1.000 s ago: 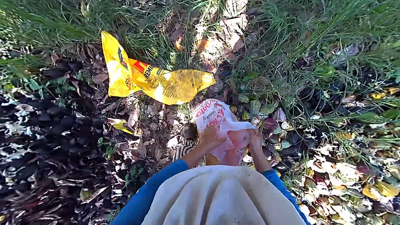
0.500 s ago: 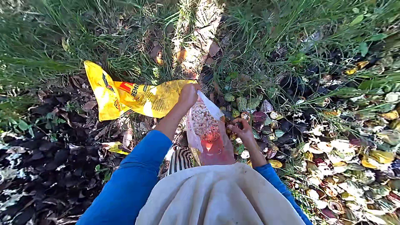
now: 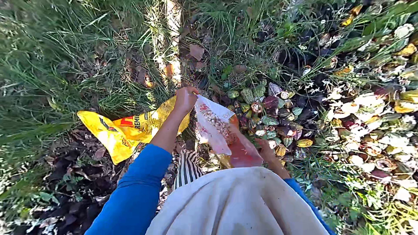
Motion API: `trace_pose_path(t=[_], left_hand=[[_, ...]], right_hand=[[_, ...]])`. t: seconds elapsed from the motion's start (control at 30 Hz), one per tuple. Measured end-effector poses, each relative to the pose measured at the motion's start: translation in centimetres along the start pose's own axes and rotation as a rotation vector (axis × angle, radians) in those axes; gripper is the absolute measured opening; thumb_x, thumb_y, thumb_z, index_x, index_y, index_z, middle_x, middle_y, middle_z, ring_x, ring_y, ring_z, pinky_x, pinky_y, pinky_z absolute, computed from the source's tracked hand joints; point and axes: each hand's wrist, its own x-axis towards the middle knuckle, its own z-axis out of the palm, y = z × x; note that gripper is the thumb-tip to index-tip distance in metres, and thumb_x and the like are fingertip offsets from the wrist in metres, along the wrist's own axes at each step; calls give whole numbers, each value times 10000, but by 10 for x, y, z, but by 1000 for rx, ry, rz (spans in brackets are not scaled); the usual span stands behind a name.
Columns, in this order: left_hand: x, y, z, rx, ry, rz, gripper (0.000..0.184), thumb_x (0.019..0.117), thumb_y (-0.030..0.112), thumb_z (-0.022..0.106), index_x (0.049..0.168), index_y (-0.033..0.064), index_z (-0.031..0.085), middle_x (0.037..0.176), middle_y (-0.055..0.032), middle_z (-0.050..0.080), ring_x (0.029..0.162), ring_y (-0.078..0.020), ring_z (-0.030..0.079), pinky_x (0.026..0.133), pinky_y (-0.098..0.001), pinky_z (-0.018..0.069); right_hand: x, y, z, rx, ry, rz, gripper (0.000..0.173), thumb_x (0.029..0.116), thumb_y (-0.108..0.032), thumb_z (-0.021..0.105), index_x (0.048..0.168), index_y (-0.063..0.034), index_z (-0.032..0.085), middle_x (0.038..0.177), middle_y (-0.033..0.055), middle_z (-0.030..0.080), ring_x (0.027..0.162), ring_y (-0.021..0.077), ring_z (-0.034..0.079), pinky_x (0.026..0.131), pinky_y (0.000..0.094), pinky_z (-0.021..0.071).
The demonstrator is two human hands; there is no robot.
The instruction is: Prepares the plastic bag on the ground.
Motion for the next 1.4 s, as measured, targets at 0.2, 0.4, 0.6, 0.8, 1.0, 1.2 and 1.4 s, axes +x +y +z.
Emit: trace_pose_path(t=[0.2,0.4,0.6,0.8,1.0,1.2,1.4], left_hand=[[-18,-38,-10,20,-267,300,225,990,69,646,1181,-43,686,1032,-232,717,947,-349,704,909,-548,547],[-32,-65,1,181,-133,771,133,966,32,652,986,-15,774,1204,-268,654,1198,-458,592,1030,-585,471],[-24,-58,24,149,-129,1120,132,930,-11,655,915,16,783,1190,-159,741,1280,-383,616,1189,-624,302],[-33,-49,19,155,-58,724,192,1016,45,574,1042,-74,723,1019,-256,715,1010,-437,698,941,-602,521],[-23,-27,19,170,97,461,241,1041,99,556,1119,-59,721,1070,-261,719,1041,-427,696,952,-578,522],[-41,-3,20,300,122,171,446,1025,285,608,1287,-77,619,1269,-319,614,1261,-479,551,1083,-599,419],[-133,-34,65,407,-8,-128,763,907,480,741,1306,-135,528,1324,-382,514,1278,-560,481,993,-728,387]], right_hand=[[-53,-53,19,261,561,129,511,1030,-166,580,1487,14,441,1226,286,623,1008,368,642,898,560,515],[-61,-162,51,73,666,-259,385,1079,-122,439,1418,34,534,1332,251,620,1187,346,635,1014,509,515],[-11,-232,56,-38,415,-795,293,1020,-58,535,1261,4,691,1175,167,730,1130,356,658,1031,498,484],[-55,-156,63,151,718,-485,376,982,-239,629,1180,81,628,1168,243,655,1122,342,622,979,502,506],[-56,-118,112,-17,-188,-80,750,934,-382,724,1543,-63,422,1383,271,582,1234,430,604,1034,620,475],[-46,-190,125,-254,-444,-119,382,1057,-132,460,1411,-37,569,1312,279,632,1255,458,591,1036,625,450],[-42,-195,123,-226,-525,-105,394,1067,-145,478,1433,-18,546,1320,305,622,1269,477,580,1046,641,442]])
